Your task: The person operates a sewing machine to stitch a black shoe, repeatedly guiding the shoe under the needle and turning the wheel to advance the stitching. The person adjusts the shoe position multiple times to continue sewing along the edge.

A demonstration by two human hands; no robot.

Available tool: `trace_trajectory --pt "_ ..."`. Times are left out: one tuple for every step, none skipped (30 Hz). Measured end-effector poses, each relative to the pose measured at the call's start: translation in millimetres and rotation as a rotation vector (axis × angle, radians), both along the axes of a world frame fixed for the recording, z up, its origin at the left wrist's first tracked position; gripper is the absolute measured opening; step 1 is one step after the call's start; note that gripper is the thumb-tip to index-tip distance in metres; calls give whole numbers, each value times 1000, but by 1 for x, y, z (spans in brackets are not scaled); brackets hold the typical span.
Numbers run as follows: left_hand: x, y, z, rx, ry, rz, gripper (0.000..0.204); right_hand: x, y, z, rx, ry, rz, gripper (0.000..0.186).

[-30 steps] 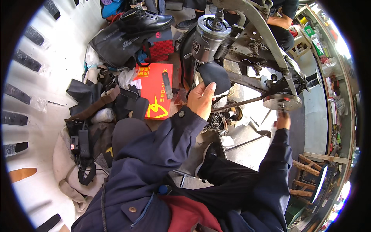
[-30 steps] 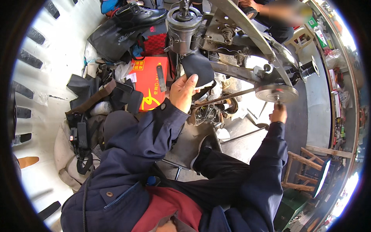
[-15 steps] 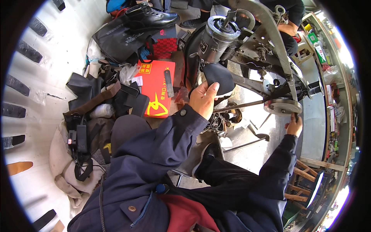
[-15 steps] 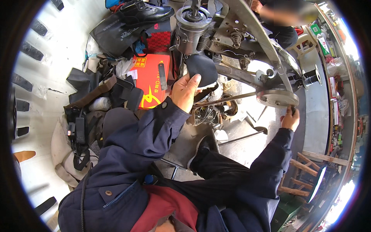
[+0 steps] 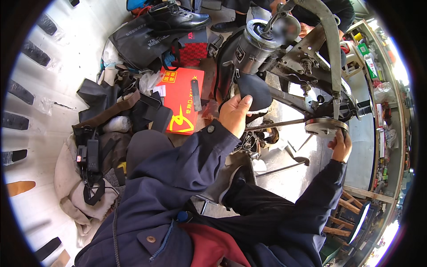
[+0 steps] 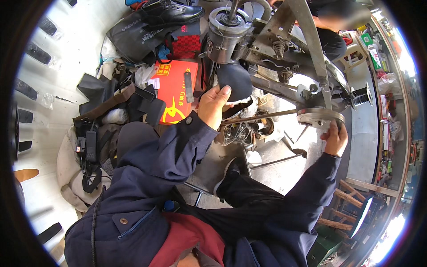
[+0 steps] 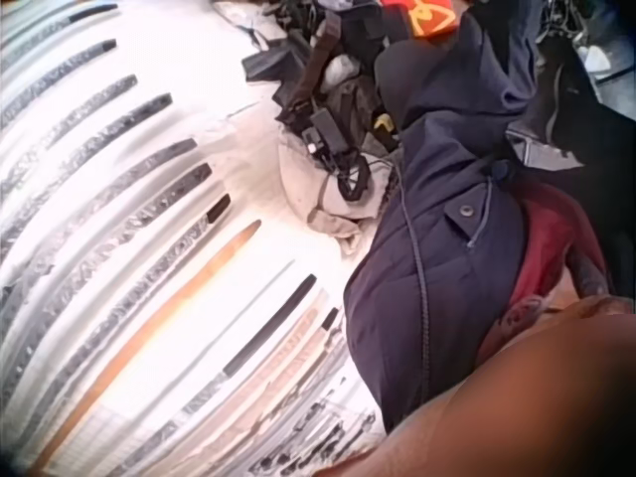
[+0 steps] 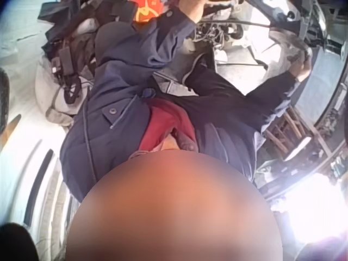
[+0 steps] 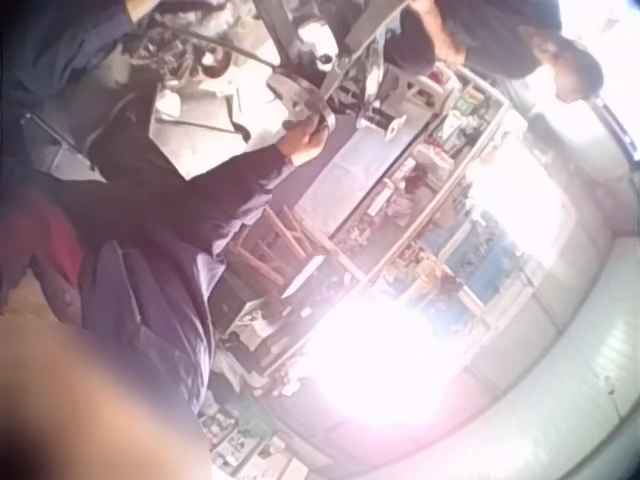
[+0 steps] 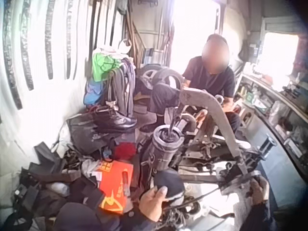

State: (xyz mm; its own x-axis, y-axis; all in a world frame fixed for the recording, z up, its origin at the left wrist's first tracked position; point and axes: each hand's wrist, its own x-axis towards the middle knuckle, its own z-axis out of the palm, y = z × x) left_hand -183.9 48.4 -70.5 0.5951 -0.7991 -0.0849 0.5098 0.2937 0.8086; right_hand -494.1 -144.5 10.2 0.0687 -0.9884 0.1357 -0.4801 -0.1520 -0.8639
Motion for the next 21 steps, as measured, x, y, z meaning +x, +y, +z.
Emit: trace_trajectory --pt "2 -1 0 -15 8 -4 28 -15 -11 -1 -53 68 -41 20" --pt "2 -1 0 -8 31 -8 28 -27 -21 -11 -83 105 -127 21" --pt "1 0 0 -1 54 -11 28 -37 -28 -27 -52 111 -150 19" --pt "2 1 1 4 79 -15 29 -43 -34 -43 -22 118 -173 18" --pt "2 1 2 4 70 -21 29 -46 -36 -59 7 125 -195 16" --pt "3 2 2 5 61 -27 29 -41 -32 -79 84 149 -168 17" --pt "4 2 2 32 64 -34 29 -36 -26 -90 202 159 -218 18" --pt "4 3 3 1 67 -34 29 -26 -18 -96 274 281 -53 20" --pt "4 2 3 -3 81 -35 29 -9 -7 -103 402 404 -3 22" --pt "4 3 2 -6 94 -36 29 8 4 -102 404 327 111 23" --pt "4 3 2 -11 90 -44 29 23 15 -96 435 253 180 24" --pt "5 4 1 -15 86 -53 29 33 22 -83 396 235 279 27" --pt "6 4 0 -2 86 -62 30 40 27 -69 354 120 333 28" --pt "7 4 0 -24 71 -68 30 42 27 -54 277 -15 290 25" --pt "7 5 -1 -29 60 -74 30 33 24 -34 176 32 268 24" --pt "8 5 -1 -36 54 -80 30 23 17 -19 87 -27 207 22" --pt "8 4 -1 -42 65 -82 30 9 7 -6 59 -58 100 20" --pt "9 4 -1 -49 80 -79 30 -7 -3 1 -1 -47 135 18" --pt "10 3 -1 -79 93 -72 30 -21 -14 -3 -10 -9 6 17" --pt "11 3 -1 -60 78 -70 30 -33 -25 -10 5 55 -102 17" --pt "11 3 -1 -55 77 -65 30 -41 -32 -25 3 114 -149 17"
